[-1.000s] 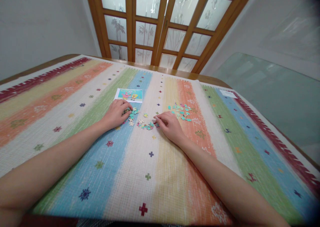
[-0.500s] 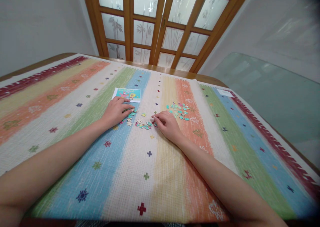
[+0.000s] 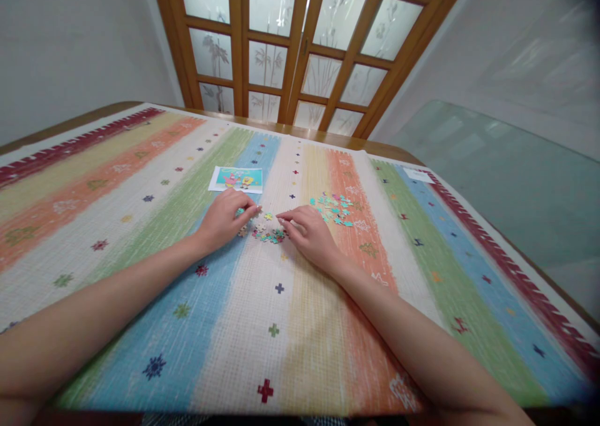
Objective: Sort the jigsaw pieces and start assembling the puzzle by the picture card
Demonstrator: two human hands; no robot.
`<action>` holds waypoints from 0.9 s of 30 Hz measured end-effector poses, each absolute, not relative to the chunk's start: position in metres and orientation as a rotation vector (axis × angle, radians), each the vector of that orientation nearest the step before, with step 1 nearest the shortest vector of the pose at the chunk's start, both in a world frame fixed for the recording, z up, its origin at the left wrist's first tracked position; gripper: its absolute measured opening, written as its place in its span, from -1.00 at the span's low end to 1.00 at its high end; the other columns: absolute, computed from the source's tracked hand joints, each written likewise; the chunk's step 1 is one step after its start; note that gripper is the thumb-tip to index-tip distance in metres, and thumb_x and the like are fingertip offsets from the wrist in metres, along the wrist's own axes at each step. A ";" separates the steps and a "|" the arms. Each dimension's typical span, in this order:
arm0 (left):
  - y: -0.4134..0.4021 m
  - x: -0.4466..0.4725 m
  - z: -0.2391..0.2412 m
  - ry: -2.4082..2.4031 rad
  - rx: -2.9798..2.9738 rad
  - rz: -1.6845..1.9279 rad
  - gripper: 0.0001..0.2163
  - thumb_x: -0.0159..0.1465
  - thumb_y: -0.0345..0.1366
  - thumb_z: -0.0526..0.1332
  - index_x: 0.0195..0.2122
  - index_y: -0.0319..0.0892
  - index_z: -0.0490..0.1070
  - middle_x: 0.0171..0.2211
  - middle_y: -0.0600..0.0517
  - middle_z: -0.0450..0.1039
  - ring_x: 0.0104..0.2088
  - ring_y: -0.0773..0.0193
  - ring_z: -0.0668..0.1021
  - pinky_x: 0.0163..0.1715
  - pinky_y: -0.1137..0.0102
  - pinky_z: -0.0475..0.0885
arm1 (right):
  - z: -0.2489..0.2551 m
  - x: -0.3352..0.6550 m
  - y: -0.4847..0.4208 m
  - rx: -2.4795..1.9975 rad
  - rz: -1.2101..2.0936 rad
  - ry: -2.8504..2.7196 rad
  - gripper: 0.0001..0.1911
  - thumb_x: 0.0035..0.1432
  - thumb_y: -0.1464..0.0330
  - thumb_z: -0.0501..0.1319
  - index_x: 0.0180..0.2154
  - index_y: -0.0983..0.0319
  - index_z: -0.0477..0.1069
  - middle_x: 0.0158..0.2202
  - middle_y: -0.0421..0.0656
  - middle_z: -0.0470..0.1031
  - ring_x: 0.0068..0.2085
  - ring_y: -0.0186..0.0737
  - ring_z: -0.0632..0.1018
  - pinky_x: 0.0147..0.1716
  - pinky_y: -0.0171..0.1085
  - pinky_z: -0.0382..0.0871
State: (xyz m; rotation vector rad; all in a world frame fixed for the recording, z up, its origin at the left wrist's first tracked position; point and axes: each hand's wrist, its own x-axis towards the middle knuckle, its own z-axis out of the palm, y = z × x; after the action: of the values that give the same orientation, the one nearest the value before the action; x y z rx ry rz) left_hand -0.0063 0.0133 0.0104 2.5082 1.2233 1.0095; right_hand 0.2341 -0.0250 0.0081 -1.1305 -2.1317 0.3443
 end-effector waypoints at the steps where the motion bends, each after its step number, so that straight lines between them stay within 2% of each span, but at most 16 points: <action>1: 0.009 -0.003 0.012 1.202 2.499 1.003 -0.64 0.44 -0.04 0.04 -0.40 -0.14 0.40 -0.40 0.01 0.45 -0.27 0.15 0.45 -0.19 0.23 0.34 | 0.011 0.231 -0.028 -1.107 0.374 -2.130 -0.81 0.35 0.29 0.16 -0.11 0.08 0.54 -0.22 -0.15 0.60 -0.14 -0.14 0.53 -0.07 -0.12 0.30; 5: -0.003 0.004 0.014 1.108 2.518 0.950 -0.62 0.47 -0.05 0.00 -0.38 -0.14 0.40 -0.40 0.01 0.44 -0.28 0.16 0.44 -0.22 0.24 0.31 | 0.019 0.220 -0.037 -1.071 0.495 -2.100 -0.81 0.31 0.34 0.21 -0.07 0.05 0.53 -0.21 -0.17 0.60 -0.15 -0.16 0.54 -0.06 -0.11 0.34; 12: -0.009 0.006 0.011 0.956 2.537 0.895 -0.63 0.46 -0.03 0.03 -0.36 -0.14 0.41 -0.38 0.01 0.46 -0.26 0.15 0.44 -0.20 0.25 0.31 | 0.018 0.211 -0.042 -1.152 0.899 -1.861 -0.92 0.23 0.35 0.27 -0.28 0.12 0.56 -0.29 -0.19 0.63 -0.25 -0.22 0.59 -0.18 -0.18 0.44; 15: -0.008 0.003 0.010 0.976 2.519 0.899 -0.65 0.46 -0.05 0.00 -0.32 -0.14 0.42 -0.35 -0.01 0.47 -0.25 0.14 0.45 -0.18 0.23 0.32 | 0.020 0.221 -0.032 -1.191 0.905 -1.856 -0.89 0.24 0.32 0.26 -0.30 0.16 0.56 -0.32 -0.17 0.63 -0.28 -0.22 0.59 -0.22 -0.21 0.44; 19: -0.001 -0.007 0.007 1.060 2.505 0.988 -0.67 0.47 -0.10 -0.03 -0.24 -0.16 0.42 -0.28 -0.04 0.49 -0.21 0.13 0.46 -0.10 0.21 0.32 | 0.023 0.266 -0.004 -1.382 0.379 -1.880 -0.85 0.25 0.32 0.23 -0.30 0.16 0.58 -0.26 -0.12 0.65 -0.20 -0.16 0.59 -0.13 -0.17 0.36; 23: 0.010 -0.019 0.004 1.162 2.503 1.062 -0.67 0.47 -0.13 -0.03 -0.27 -0.16 0.43 -0.28 -0.05 0.49 -0.20 0.12 0.46 -0.08 0.20 0.32 | 0.025 0.328 0.017 -1.850 -0.282 -1.936 -0.76 0.28 0.35 0.15 -0.27 0.21 0.61 -0.19 -0.03 0.65 -0.10 0.00 0.52 -0.08 -0.06 0.19; 27: 0.017 -0.025 0.003 1.229 2.482 1.091 -0.67 0.46 -0.13 -0.03 -0.26 -0.15 0.45 -0.30 -0.04 0.48 -0.21 0.12 0.47 -0.08 0.20 0.33 | 0.027 0.363 0.020 -2.214 -0.597 -1.934 -0.66 0.27 0.44 0.05 -0.24 0.27 0.63 -0.20 0.05 0.63 -0.11 0.05 0.47 -0.12 -0.03 0.09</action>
State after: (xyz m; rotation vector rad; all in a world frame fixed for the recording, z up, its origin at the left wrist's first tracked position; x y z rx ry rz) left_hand -0.0248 0.0174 0.0029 2.4821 1.2288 1.0913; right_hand 0.3628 0.0201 0.0271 -2.2141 -1.9342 -0.5972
